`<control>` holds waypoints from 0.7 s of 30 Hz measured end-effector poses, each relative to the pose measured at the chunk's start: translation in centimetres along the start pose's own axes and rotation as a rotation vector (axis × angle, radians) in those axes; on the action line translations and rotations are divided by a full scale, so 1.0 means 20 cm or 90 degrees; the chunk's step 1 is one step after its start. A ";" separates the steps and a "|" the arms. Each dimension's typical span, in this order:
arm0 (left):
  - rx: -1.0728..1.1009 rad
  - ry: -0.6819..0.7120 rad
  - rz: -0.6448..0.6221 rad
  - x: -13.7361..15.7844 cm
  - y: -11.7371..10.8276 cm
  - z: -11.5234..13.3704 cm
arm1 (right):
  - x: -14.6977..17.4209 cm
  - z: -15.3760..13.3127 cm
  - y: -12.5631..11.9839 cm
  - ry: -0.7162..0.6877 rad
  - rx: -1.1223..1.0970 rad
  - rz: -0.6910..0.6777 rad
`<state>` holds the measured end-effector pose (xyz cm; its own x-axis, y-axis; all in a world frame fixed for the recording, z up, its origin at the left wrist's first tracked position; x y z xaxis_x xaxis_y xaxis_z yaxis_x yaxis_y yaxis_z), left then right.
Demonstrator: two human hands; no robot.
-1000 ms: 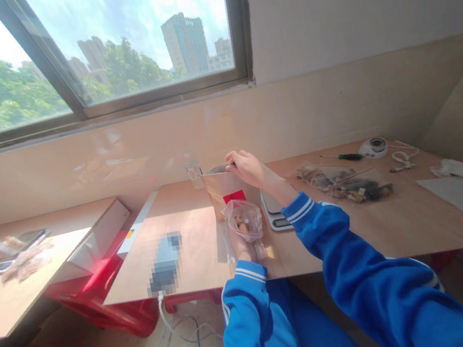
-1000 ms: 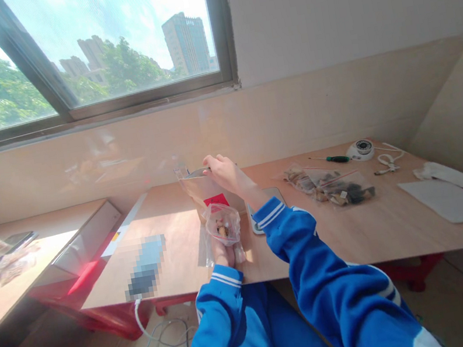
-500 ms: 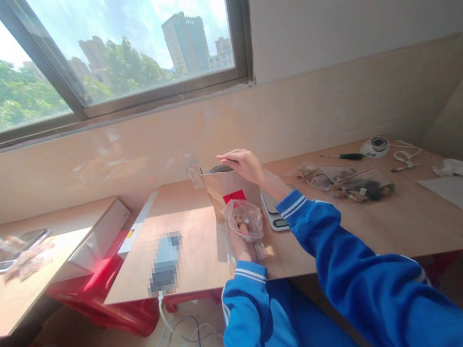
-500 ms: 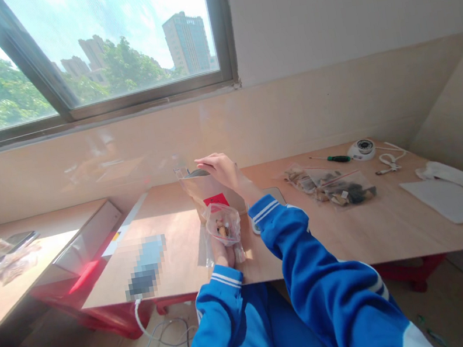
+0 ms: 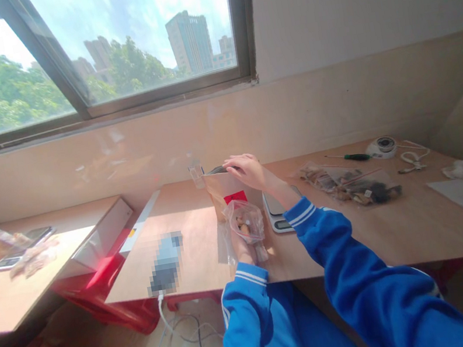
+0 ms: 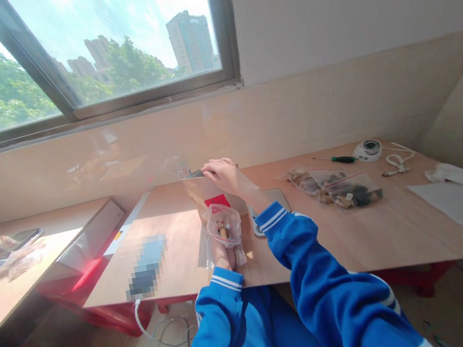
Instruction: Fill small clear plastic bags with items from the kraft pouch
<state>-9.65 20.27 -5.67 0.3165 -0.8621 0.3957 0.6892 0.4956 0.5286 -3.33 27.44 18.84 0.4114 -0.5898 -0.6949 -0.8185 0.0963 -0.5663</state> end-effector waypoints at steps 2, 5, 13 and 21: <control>0.011 0.006 -0.007 0.01 0.01 0.01 | 0.01 0.01 0.00 0.009 -0.009 -0.018; 0.014 0.007 -0.002 0.01 0.00 0.00 | 0.04 0.00 -0.02 0.002 0.004 -0.006; -0.040 0.035 -0.010 -0.05 -0.03 -0.03 | 0.12 -0.06 -0.13 -0.005 0.042 0.022; -0.013 0.026 -0.018 -0.05 -0.02 -0.03 | 0.19 -0.03 -0.24 -0.003 0.001 0.011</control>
<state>-9.91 20.78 -6.69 0.3225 -0.8796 0.3497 0.7114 0.4689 0.5234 1.90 24.25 19.05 0.3989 -0.5846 -0.7065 -0.8247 0.1082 -0.5551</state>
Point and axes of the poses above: each hand's wrist, its own x-axis away from the middle knuckle, its own y-axis out of the palm, z = x × y, the point moved 10 cm from there along -x, towards the middle knuckle, and after that the axes turned 13 degrees about -x, right-handed, at the moved point
